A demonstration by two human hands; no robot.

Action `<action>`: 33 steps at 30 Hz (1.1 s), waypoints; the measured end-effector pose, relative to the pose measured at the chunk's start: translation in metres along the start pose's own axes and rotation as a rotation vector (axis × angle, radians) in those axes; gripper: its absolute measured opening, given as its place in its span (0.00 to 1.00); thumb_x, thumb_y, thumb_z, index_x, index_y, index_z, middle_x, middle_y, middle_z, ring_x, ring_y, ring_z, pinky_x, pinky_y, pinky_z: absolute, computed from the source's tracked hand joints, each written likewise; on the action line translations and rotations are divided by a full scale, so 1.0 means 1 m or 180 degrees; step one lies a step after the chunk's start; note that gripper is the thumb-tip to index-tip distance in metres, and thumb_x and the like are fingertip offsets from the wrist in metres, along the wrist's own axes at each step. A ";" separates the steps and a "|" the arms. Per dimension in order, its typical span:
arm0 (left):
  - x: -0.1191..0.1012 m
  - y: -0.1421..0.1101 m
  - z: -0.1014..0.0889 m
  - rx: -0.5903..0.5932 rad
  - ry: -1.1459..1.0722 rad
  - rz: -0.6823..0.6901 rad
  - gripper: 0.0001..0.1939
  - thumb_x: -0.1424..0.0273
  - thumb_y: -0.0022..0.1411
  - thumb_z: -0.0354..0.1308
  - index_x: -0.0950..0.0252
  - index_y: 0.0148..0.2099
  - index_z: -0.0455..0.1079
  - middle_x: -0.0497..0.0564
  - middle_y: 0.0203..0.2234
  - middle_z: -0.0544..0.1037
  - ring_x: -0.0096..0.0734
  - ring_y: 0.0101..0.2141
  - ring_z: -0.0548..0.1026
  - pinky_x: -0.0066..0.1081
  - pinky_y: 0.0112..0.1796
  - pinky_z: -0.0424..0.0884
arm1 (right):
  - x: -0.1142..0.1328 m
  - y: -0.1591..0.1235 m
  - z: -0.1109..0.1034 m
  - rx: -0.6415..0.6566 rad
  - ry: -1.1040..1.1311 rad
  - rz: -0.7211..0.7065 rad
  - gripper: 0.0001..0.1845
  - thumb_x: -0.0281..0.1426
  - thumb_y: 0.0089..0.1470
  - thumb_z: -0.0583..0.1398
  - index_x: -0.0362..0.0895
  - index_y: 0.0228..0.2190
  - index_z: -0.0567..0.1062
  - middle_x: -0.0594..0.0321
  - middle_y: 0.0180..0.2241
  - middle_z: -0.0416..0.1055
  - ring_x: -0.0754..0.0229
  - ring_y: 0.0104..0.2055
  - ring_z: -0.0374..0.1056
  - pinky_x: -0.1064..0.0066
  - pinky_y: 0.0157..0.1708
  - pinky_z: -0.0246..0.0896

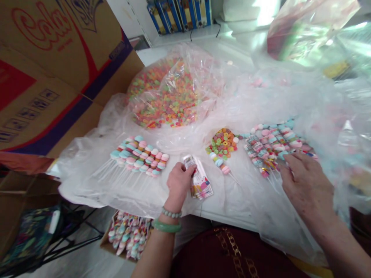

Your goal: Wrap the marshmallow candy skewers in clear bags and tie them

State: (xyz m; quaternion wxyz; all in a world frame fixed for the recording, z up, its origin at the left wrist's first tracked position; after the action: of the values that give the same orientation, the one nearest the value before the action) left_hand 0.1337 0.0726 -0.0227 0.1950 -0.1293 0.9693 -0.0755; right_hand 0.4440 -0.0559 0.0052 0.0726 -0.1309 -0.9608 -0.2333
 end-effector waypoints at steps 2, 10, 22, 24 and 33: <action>0.008 0.005 0.000 0.0023 -0.0479 -0.0009 0.17 0.55 0.51 0.58 0.61 0.21 0.61 0.44 0.15 0.64 0.30 0.21 0.64 0.30 0.24 0.53 | 0.012 -0.002 -0.004 -0.0019 0.0375 -0.0042 0.14 0.32 0.59 0.54 0.41 0.43 0.74 0.50 0.46 0.71 0.50 0.48 0.67 0.60 0.47 0.62; 0.019 0.002 -0.018 -0.0692 -0.1712 0.0322 0.07 0.66 0.47 0.61 0.63 0.23 0.70 0.44 0.19 0.69 0.30 0.26 0.65 0.28 0.26 0.58 | 0.107 -0.026 0.007 0.1692 0.2585 -0.0886 0.14 0.20 0.58 0.50 0.42 0.31 0.74 0.57 0.36 0.72 0.62 0.38 0.69 0.72 0.39 0.65; -0.026 -0.047 -0.043 0.1191 -0.4096 -0.0475 0.09 0.71 0.43 0.69 0.66 0.25 0.71 0.43 0.17 0.69 0.20 0.19 0.64 0.23 0.21 0.60 | 0.154 -0.008 0.029 0.2604 0.4508 0.1465 0.08 0.31 0.46 0.62 0.44 0.32 0.73 0.67 0.28 0.69 0.66 0.29 0.63 0.75 0.29 0.58; -0.028 -0.057 -0.034 0.1386 -0.4257 -0.0655 0.11 0.68 0.43 0.70 0.66 0.30 0.74 0.46 0.21 0.74 0.22 0.22 0.68 0.23 0.23 0.64 | 0.156 -0.009 0.035 0.2475 0.4434 0.1748 0.04 0.29 0.45 0.61 0.43 0.23 0.70 0.70 0.21 0.64 0.68 0.24 0.58 0.76 0.25 0.54; -0.015 -0.072 0.000 0.2033 -0.4078 -0.1084 0.16 0.67 0.37 0.73 0.69 0.31 0.78 0.52 0.23 0.80 0.29 0.26 0.75 0.26 0.31 0.71 | 0.152 -0.023 0.046 0.2512 0.3730 0.1696 0.14 0.35 0.52 0.58 0.43 0.19 0.68 0.71 0.17 0.60 0.67 0.22 0.57 0.76 0.22 0.49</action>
State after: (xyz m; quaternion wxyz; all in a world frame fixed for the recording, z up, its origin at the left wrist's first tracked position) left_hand 0.1632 0.0080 -0.0033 0.7370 -0.2337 0.5625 -0.2930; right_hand 0.2883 -0.0213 -0.0152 0.6671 -0.1776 -0.7131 0.1222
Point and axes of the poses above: each hand's wrist, its own y-axis towards the middle knuckle, its own z-axis out of the palm, x = y × z, the point moved 1 cm from there along y, towards the middle knuckle
